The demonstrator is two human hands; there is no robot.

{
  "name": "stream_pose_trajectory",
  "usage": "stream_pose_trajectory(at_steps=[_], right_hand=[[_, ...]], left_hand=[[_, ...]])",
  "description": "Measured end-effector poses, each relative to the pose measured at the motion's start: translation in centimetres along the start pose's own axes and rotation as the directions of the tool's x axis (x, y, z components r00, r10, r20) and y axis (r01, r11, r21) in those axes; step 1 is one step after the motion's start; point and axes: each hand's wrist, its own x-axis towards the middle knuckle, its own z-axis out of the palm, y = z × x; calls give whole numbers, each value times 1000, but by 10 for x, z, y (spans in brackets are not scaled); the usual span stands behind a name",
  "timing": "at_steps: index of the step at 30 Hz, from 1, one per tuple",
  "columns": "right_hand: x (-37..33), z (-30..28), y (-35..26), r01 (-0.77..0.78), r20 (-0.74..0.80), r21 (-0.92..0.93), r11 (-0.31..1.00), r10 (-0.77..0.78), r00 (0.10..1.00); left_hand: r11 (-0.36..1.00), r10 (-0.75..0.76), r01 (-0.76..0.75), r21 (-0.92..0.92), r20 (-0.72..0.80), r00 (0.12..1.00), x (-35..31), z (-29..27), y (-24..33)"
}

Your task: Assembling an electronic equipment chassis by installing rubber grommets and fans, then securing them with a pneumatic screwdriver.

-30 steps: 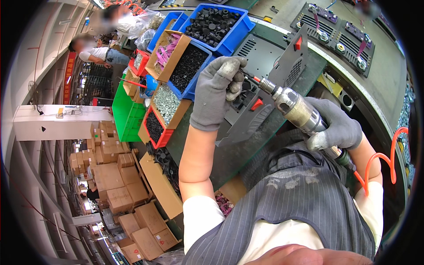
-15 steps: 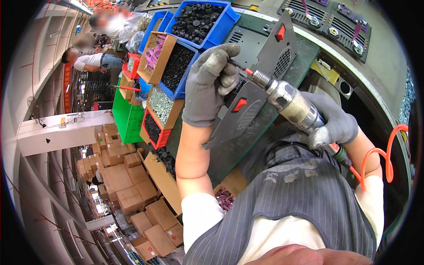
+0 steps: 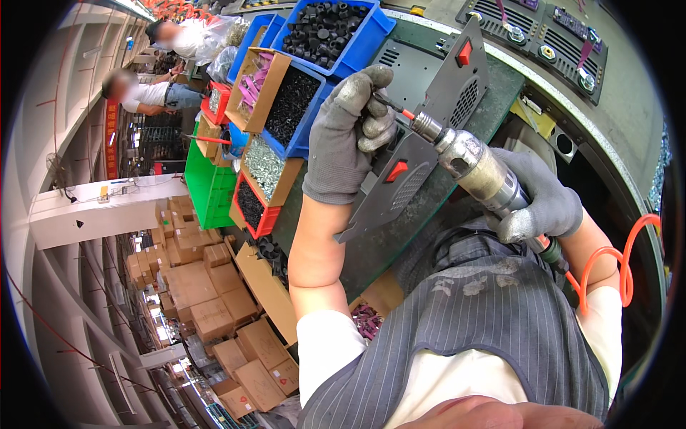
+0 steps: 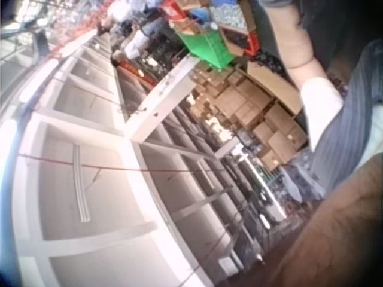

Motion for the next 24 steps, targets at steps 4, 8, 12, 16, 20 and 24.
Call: stream_pose_trajectory(at_steps=[4, 8, 12, 16, 20, 24], right_hand=[[1, 7, -2, -6, -31, -12, 1000, 6, 1000], [3, 9, -2, -4, -34, -4, 1000, 3, 999], [2, 10, 0, 19, -57, 47, 999, -17, 998], [4, 13, 5, 28, -158, -107, 994, -45, 986], [-1, 7, 0, -15, -87, -163, 986, 1, 996], [-18, 2, 9, 180, -165, -92, 979, -193, 967]], left_hand=[[999, -2, 2, -33, 3, 1000, 0, 0, -1], [994, -17, 18, -103, 10, 1000, 0, -1, -2], [998, 45, -41, 47, -84, 995, -3, 9, -3], [946, 155, -101, 307, -157, 975, -6, 19, -2], [881, 197, -110, 461, -145, 970, -7, 15, -1], [803, 169, -79, 591, -99, 981, 8, -19, 3]])
